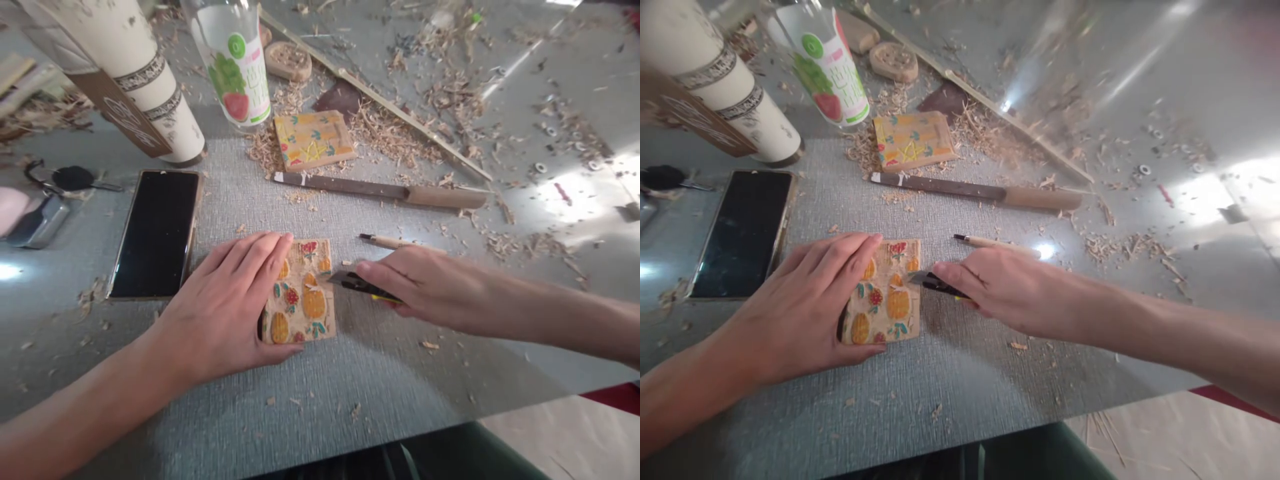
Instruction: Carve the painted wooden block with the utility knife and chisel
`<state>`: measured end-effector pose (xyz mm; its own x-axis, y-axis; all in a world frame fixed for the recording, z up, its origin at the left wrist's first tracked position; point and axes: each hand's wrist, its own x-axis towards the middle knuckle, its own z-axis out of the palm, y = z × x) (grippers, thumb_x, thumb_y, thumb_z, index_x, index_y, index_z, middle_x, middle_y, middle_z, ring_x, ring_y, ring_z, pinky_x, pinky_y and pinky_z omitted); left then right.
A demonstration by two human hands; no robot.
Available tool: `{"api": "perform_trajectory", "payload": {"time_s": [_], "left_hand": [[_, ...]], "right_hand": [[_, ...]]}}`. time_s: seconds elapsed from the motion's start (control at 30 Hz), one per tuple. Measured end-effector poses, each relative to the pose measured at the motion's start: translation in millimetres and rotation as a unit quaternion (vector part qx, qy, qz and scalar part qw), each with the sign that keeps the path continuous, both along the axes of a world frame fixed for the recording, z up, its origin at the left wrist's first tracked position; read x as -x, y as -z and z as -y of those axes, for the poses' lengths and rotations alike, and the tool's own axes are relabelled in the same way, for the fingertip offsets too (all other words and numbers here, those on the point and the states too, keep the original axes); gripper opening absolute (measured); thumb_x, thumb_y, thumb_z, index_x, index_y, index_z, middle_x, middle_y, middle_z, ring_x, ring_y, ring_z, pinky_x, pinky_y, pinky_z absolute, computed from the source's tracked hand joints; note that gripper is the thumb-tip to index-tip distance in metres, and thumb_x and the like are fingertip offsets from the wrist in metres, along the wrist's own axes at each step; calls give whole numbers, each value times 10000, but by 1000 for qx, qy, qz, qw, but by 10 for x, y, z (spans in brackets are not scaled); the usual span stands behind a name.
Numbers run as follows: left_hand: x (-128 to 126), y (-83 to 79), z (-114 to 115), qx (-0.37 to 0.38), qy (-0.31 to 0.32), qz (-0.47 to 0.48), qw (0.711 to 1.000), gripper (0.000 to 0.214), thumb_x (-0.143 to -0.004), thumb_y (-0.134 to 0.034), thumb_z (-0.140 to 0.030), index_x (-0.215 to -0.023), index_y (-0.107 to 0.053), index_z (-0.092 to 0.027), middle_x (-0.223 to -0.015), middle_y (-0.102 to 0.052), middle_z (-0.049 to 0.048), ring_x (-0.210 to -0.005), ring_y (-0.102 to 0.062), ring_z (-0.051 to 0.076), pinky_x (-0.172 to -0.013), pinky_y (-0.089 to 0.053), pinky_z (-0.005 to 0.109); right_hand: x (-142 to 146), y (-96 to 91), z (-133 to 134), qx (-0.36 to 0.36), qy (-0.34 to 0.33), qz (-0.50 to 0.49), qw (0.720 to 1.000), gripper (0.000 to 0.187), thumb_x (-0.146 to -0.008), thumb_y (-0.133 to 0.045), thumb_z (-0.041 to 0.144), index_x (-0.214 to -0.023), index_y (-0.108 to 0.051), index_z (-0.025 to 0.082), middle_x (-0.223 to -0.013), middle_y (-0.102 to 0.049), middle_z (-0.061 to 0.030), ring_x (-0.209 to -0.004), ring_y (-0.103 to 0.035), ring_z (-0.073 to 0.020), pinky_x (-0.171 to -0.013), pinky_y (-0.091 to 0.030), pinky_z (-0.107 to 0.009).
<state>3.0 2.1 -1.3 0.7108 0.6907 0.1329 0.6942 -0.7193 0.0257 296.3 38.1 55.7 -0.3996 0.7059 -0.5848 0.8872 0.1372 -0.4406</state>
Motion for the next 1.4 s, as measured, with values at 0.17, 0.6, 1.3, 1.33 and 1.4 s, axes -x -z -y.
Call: {"api": "perform_trajectory", "payload": {"time_s": [0.17, 0.6, 1.3, 1.33, 1.4], "left_hand": [[-3, -16, 8, -2, -1, 9, 1000, 1285, -797, -697, -869, -1596, -414, 97, -1499, -606, 317, -1344, -604, 453, -1147, -484, 562], [-2, -18, 15, 11, -8, 11, 1000, 1241, -830, -674, -843, -1613, -399, 80, -1519, -594, 317, -1383, -592, 457, -1177, -456, 564], [-5, -22, 14, 30, -11, 19, 999, 1229, -833, -689, -834, -1628, -385, 52, -1537, -585, 323, -1416, -574, 469, -1199, -444, 586], [-4, -26, 15, 31, -11, 19, 999, 1226, -838, -681, -837, -1627, -383, 54, -1535, -586, 325, -1418, -573, 470, -1200, -443, 589], [-2, -33, 17, 30, -10, 18, 999, 1228, -843, -672, -840, -1624, -383, 63, -1527, -591, 329, -1411, -575, 469, -1197, -446, 591]], "right_hand": [[-29, 35, -73, -90, -58, -1, 994, 707, -1127, -224, 691, -692, -545, 237, -532, -512, 12, -460, -438, -117, -541, -288, -325], [-1, 65, -79, -110, -95, 21, 989, 689, -1149, -255, 632, -736, -634, 230, -563, -560, 5, -481, -456, -116, -550, -284, -308], [-31, 33, -42, -106, -78, 17, 991, 726, -1135, -233, 695, -774, -662, 233, -602, -581, -1, -523, -453, -133, -580, -267, -332], [-19, 36, -41, -109, -77, 23, 991, 738, -1131, -223, 704, -773, -662, 231, -598, -577, -4, -522, -445, -134, -580, -263, -333], [-2, 49, -39, -116, -81, 30, 989, 750, -1128, -214, 710, -764, -662, 230, -592, -572, -9, -521, -432, -136, -578, -255, -332]]}}
